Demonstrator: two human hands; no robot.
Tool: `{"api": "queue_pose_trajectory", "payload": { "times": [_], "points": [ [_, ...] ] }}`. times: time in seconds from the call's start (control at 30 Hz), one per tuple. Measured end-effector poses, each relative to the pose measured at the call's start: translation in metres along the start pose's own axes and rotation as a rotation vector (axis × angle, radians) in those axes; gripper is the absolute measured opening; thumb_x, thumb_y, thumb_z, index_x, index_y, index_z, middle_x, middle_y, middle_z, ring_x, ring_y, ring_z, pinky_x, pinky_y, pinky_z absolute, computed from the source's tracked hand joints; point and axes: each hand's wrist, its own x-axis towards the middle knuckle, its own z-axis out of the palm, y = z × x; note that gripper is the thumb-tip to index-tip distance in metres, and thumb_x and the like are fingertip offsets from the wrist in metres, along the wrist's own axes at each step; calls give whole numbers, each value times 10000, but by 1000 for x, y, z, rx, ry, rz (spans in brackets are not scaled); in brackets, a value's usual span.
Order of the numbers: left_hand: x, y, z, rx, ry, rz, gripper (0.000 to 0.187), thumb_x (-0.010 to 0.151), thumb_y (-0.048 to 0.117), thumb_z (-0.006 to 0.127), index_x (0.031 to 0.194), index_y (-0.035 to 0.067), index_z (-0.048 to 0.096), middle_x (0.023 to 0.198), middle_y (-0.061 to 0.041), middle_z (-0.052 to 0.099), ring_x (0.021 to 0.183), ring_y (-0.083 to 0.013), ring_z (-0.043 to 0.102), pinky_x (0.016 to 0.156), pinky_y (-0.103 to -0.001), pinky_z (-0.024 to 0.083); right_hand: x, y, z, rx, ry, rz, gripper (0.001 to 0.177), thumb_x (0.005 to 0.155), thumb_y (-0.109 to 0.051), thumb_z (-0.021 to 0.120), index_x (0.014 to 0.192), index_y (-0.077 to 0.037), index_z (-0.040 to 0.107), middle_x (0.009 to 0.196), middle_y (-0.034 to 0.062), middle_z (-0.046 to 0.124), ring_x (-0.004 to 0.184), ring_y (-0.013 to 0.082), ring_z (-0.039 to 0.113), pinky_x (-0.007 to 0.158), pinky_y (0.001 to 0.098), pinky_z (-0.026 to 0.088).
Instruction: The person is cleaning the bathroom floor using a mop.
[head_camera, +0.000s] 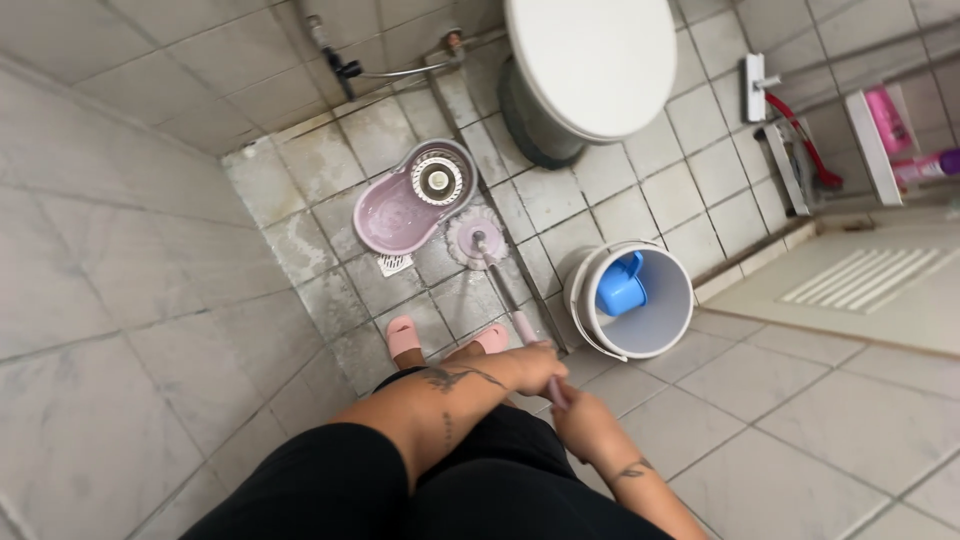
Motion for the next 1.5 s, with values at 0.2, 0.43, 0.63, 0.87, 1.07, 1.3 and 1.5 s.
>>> {"api": "queue_pose_trajectory", "payload": {
  "times": [0.2,0.43,0.63,0.87,1.07,1.3,1.5],
  "points": [
    [-18,-4,-8,-24,7,-128,274,799,258,775,1058,184,729,1094,-174,664,1155,-381,566,1011,-448,436,50,40,32,90,50,-290,528,930,-258,636,1441,-161,542,715,125,746,472,229,695,494,365,553],
    [-11,-22,-32,7,35,-177,260,818,356,795,977,161,731,1109,-171,677,1165,-383,575,1051,-459,425,40,3,-10,197,-70,-191,571,943,-217,589,1503,-187,483,718,177,737,441,265,634,449,390,531],
    [5,-59,-33,73,214,-139,167,706,266,834,840,188,771,1040,-166,694,1171,-437,551,1004,-457,422,52,-15,-29,177,-67,-190,555,948,-203,578,1496,-186,496,729,182,725,459,261,638,458,390,532],
    [-1,-101,-84,162,65,-215,159,781,299,797,911,217,757,1075,-123,720,1140,-349,626,1040,-428,449,79,-53,-42,190,-31,-309,516,934,-191,567,1446,-137,536,814,173,734,499,279,677,471,399,541],
    [-19,-103,-114,174,47,-368,231,771,277,816,981,207,754,1222,-120,651,1284,-364,489,1080,-439,384,113,-66,-17,212,41,-403,495,923,-171,571,1410,-88,560,896,231,747,608,337,715,556,431,568],
    [19,-107,-47,191,62,-274,97,880,277,737,932,196,743,1074,-105,715,1218,-299,581,1262,-581,191,134,-10,4,142,140,-467,609,911,-215,604,1500,-148,463,1154,248,686,1082,419,658,943,458,515],
    [52,-16,-36,-18,95,-125,124,832,313,766,900,217,727,997,-60,720,1216,-315,574,1207,-693,118,95,56,-31,-7,106,-245,530,928,-288,620,1450,-269,527,1191,189,695,1117,389,658,961,469,515]
  ]
}}
